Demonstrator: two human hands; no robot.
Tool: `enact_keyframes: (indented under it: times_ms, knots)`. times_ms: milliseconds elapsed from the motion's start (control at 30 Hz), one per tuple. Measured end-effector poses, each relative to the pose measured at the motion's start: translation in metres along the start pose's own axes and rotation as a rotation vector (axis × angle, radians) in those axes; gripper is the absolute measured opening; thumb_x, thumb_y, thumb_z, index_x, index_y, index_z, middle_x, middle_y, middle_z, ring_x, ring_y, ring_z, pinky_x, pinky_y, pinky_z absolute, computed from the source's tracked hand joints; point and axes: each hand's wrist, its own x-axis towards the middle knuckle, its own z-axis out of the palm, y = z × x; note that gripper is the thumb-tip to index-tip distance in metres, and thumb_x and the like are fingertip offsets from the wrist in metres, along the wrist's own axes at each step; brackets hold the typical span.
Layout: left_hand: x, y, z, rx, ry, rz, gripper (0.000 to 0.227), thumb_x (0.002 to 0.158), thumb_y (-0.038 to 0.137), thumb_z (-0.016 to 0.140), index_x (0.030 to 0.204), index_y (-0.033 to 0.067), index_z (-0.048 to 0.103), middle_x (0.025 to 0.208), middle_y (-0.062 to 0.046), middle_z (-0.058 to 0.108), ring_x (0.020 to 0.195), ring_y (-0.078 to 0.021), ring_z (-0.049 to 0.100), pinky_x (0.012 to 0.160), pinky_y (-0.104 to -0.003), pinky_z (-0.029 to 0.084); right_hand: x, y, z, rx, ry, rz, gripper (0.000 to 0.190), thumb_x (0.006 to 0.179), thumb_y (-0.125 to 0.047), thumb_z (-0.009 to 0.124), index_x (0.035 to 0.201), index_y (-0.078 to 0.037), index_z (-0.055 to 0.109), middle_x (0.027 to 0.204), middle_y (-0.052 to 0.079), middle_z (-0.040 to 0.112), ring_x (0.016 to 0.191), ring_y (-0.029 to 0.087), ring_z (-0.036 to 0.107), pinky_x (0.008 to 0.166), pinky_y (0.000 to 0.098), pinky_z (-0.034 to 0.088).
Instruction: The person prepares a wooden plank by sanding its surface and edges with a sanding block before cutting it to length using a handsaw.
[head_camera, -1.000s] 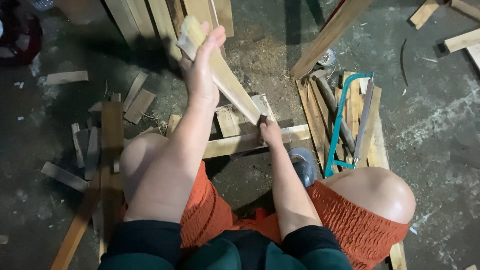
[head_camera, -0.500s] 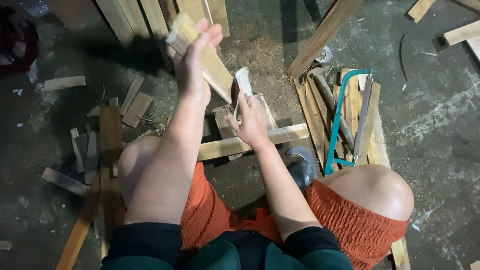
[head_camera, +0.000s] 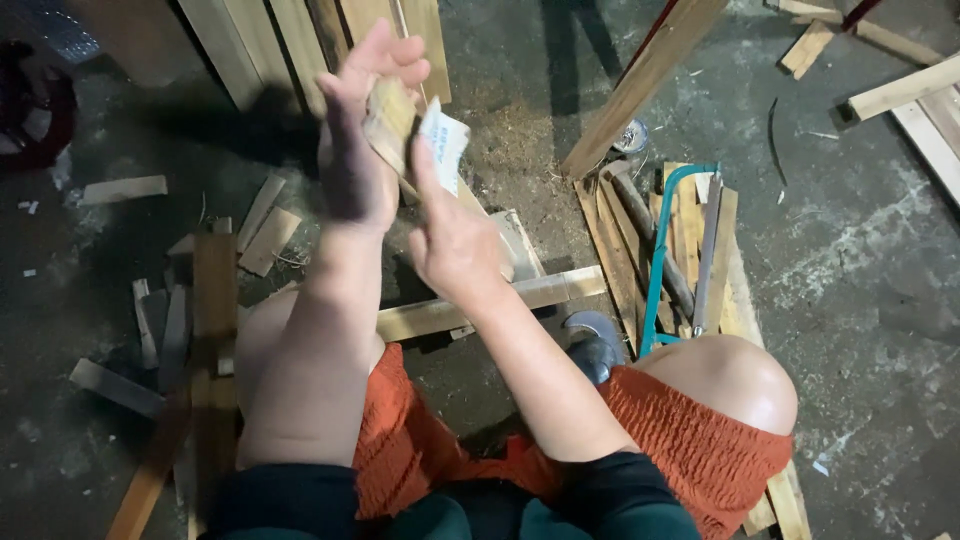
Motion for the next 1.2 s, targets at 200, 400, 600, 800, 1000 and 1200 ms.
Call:
enact_keyframes:
  times_ms: [200, 400, 600, 800, 1000, 1200]
  knots:
    - [-0.003, 0.001, -0.002, -0.016, -0.006, -0.003, 0.083, 0.102, 0.076, 0.039, 0.152, 0.0106, 0.045, 0.147, -0.014, 0.057, 0.139, -0.0295, 0.055, 0.122, -0.047, 0.038, -0.012, 0.031, 0.023, -0.124, -0.094, 0.049, 0.091, 0.083, -0.009, 0.066, 0.164, -0.015, 0.024, 0.096, 0.017, 0.074, 0.073, 0.033, 0.069, 0.059, 0.0463, 0.051]
    - [0.003, -0.006, -0.01, -0.022, -0.009, 0.028, 0.091, 0.102, 0.075, 0.042, 0.154, 0.0009, 0.035, 0.153, -0.025, 0.048, 0.146, -0.0375, 0.046, 0.128, -0.054, 0.029, -0.068, 0.149, 0.073, -0.058, -0.516, 0.776, 0.06, 0.096, -0.021, 0.041, 0.156, -0.02, 0.046, 0.126, 0.022, 0.068, 0.108, 0.037, 0.068, 0.096, 0.0494, 0.054]
    - [0.0, -0.037, -0.001, 0.051, 0.001, 0.071, 0.082, 0.108, 0.07, 0.048, 0.163, 0.0167, 0.019, 0.162, -0.028, 0.042, 0.155, -0.0459, 0.042, 0.133, -0.063, 0.026, -0.058, 0.166, 0.077, 0.088, -0.412, 0.703, 0.051, 0.096, -0.015, 0.041, 0.143, -0.005, 0.057, 0.13, 0.023, 0.067, 0.113, 0.038, 0.068, 0.095, 0.0463, 0.057]
    - [-0.008, -0.038, 0.015, -0.102, 0.0, 0.089, 0.09, 0.105, 0.074, 0.045, 0.166, 0.0171, 0.013, 0.165, -0.022, 0.045, 0.158, -0.0423, 0.043, 0.137, -0.055, 0.03, -0.015, 0.061, -0.002, 0.288, 0.006, 0.11, 0.063, 0.088, 0.007, 0.05, 0.148, -0.01, 0.053, 0.099, 0.012, 0.076, 0.073, 0.02, 0.067, 0.068, 0.03, 0.054]
    - [-0.005, -0.042, 0.006, -0.214, 0.045, 0.076, 0.08, 0.105, 0.073, 0.031, 0.165, 0.0194, 0.023, 0.16, -0.019, 0.05, 0.155, -0.0375, 0.043, 0.135, -0.052, 0.027, -0.062, 0.184, 0.064, -0.2, -0.711, 0.753, 0.047, 0.089, -0.027, 0.064, 0.133, -0.014, 0.069, 0.123, 0.018, 0.072, 0.109, 0.035, 0.071, 0.094, 0.0455, 0.057]
    - [-0.006, -0.05, 0.02, -0.449, 0.056, -0.019, 0.071, 0.107, 0.067, 0.034, 0.157, 0.017, 0.041, 0.154, -0.016, 0.054, 0.153, -0.0356, 0.037, 0.129, -0.055, 0.023, -0.02, 0.171, 0.014, -0.302, -0.581, 0.63, 0.037, 0.088, -0.024, 0.053, 0.113, -0.011, 0.077, 0.101, 0.016, 0.076, 0.086, 0.037, 0.07, 0.078, 0.0472, 0.058]
